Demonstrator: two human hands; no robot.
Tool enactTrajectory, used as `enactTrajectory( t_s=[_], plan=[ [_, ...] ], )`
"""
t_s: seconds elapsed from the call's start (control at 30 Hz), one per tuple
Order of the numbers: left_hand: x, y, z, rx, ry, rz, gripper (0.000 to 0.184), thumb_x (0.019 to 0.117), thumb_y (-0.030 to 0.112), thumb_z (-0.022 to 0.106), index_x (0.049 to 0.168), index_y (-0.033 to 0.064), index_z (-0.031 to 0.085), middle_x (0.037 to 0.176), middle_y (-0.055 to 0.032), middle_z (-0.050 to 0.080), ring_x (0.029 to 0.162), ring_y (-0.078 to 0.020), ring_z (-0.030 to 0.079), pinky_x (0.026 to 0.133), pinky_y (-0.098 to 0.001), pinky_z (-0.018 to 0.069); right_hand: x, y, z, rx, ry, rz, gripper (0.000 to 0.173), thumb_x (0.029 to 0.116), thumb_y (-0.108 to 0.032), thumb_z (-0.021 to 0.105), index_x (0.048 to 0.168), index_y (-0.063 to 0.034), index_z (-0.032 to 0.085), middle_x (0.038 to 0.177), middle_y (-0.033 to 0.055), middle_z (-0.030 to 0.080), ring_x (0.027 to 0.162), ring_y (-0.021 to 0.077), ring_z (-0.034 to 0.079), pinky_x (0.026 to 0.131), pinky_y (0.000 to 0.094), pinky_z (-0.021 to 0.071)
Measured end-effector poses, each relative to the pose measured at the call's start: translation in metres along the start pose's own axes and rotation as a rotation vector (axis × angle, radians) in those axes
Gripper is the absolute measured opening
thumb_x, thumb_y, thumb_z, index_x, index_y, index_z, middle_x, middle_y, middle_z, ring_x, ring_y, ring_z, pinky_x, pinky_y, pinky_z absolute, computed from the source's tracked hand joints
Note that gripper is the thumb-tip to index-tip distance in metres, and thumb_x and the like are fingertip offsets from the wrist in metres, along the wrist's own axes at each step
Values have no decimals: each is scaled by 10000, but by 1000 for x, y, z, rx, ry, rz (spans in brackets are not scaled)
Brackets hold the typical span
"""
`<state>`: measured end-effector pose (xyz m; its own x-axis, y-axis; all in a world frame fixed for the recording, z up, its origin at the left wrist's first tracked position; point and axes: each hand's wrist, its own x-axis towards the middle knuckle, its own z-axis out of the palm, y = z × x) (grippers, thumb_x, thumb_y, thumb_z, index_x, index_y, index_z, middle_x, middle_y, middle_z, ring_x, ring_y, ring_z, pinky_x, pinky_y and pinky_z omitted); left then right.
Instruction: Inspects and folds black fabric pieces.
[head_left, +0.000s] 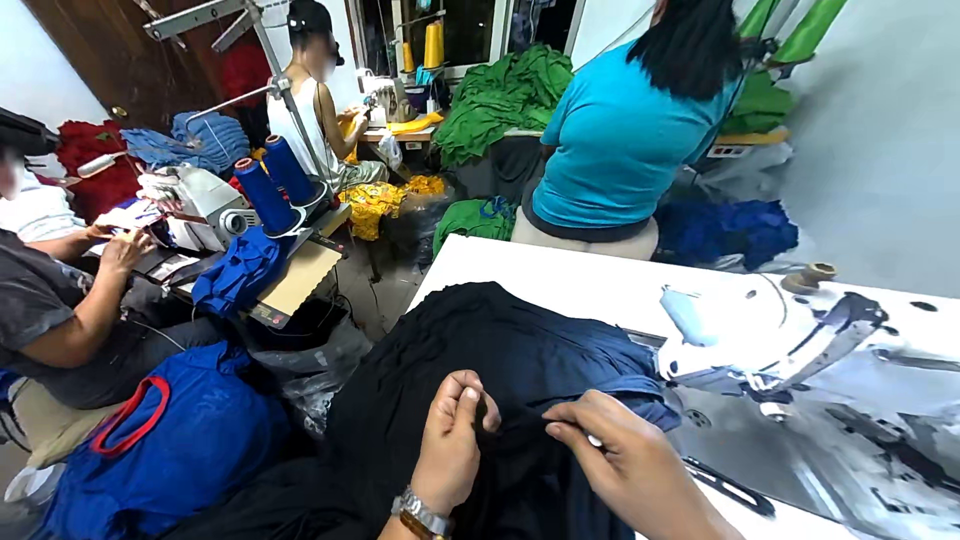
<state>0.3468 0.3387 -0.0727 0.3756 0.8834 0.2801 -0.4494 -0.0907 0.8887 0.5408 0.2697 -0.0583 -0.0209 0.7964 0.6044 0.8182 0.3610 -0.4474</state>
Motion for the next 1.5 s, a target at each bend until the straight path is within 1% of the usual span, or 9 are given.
enactTrajectory(
  t_s=[0.17,0.33,0.5,0.6,0.7,0.93,1.03,1.17,1.5],
  plan=[
    [5,8,8,619,-194,195,340,869,304,820,1031,20,726,749,13,631,609,14,483,572,-149,406,3,-8,-7,-75,-29,-68,253,1014,-272,509,957,-159,728,828,4,619,758,139,619,686,329,539],
    [7,13,10,733,-300,119,169,965,211,704,984,54,762,925,-32,732,898,-76,678,840,-232,558,0,-8,-5,-153,-3,-101,264,1018,-261,501,948,-145,726,813,22,623,752,169,616,669,331,519],
    [4,9,7,627,-253,175,156,992,124,645,1000,3,743,971,-67,725,954,-93,678,886,-248,560,0,-5,-2,145,93,166,323,919,-410,701,1104,-153,763,1014,22,620,755,17,532,609,165,451],
    [3,5,6,603,-250,189,177,1008,93,598,1043,-5,741,987,-75,724,963,-102,675,893,-260,557,-3,-1,3,311,49,212,200,964,-338,660,981,-156,741,975,-47,676,860,0,623,733,166,541],
    [2,1,8,596,-231,161,216,1010,49,535,1080,-16,729,1042,-96,740,1011,-114,692,935,-277,560,-4,-6,6,388,32,294,189,963,-299,657,1001,-128,728,925,-54,692,807,-2,644,692,147,551],
    [1,-4,10,528,-139,80,129,963,121,675,985,15,745,832,-6,702,737,-11,621,709,-180,530,-6,-10,-6,837,-76,653,227,974,-141,592,1178,-82,675,933,20,676,638,91,613,555,238,541],
    [1,-4,9,525,-142,57,151,977,118,647,1020,12,745,842,-6,698,727,-7,603,697,-178,518,-9,-13,0,814,15,549,242,1000,-84,515,1162,-60,694,978,23,670,697,96,627,613,243,565],
    [2,-6,9,485,-128,65,162,974,82,613,1044,12,741,871,-14,704,746,-21,615,715,-194,527,-10,-19,7,580,153,390,208,952,-116,642,1129,-83,747,1026,20,691,905,107,662,788,234,580],
    [-1,-10,11,453,-115,57,147,956,71,614,1004,3,736,787,7,661,666,-7,557,641,-176,486,-7,-31,24,604,241,345,270,878,-41,711,1145,-13,739,1023,58,727,838,103,712,762,230,625]
  ],
)
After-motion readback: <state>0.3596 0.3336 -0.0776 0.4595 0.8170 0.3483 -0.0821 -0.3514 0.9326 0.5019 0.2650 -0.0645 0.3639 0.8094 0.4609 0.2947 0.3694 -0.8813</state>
